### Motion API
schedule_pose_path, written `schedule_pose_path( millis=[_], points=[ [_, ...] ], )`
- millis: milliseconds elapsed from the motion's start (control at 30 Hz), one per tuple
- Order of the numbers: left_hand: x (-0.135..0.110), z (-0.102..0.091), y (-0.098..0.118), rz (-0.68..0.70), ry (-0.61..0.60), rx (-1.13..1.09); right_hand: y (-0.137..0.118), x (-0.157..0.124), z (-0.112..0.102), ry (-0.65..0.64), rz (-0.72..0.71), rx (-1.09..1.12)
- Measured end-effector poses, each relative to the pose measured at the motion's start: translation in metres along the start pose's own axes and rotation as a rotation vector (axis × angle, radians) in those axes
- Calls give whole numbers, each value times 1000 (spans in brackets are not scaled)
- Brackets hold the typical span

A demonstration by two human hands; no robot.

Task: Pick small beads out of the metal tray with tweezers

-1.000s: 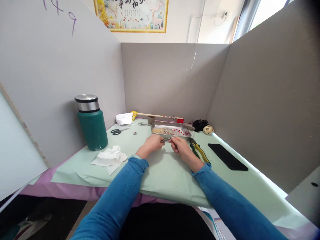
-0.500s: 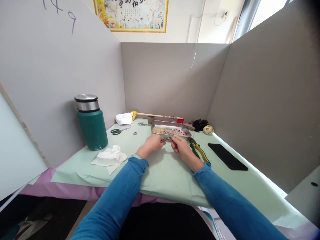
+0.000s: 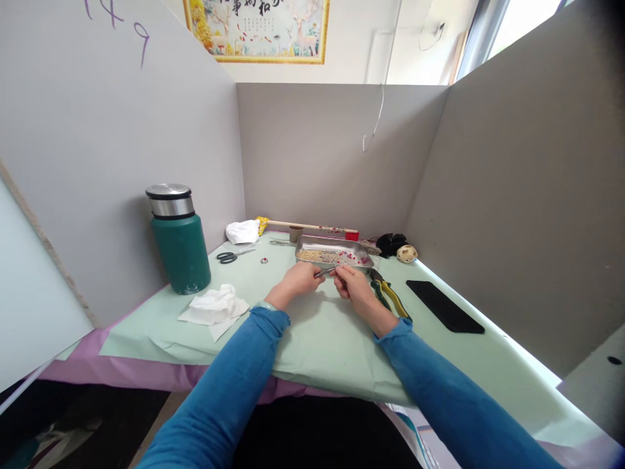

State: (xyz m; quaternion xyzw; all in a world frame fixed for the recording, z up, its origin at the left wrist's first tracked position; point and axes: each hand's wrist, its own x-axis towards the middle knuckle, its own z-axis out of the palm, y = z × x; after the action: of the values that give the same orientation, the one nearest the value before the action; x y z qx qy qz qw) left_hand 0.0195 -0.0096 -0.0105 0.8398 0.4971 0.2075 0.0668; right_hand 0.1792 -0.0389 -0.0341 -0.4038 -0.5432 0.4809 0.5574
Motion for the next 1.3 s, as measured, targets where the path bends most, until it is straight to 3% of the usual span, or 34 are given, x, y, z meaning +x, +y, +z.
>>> schedule_pose_path(
  millis=[900,1300],
  points=[
    [-1,1,0,14,-30,79,-2,-2,3,27,15,-72],
    [0,1,-1,-1,27,51,-3,-2,2,24,29,-55]
  ],
)
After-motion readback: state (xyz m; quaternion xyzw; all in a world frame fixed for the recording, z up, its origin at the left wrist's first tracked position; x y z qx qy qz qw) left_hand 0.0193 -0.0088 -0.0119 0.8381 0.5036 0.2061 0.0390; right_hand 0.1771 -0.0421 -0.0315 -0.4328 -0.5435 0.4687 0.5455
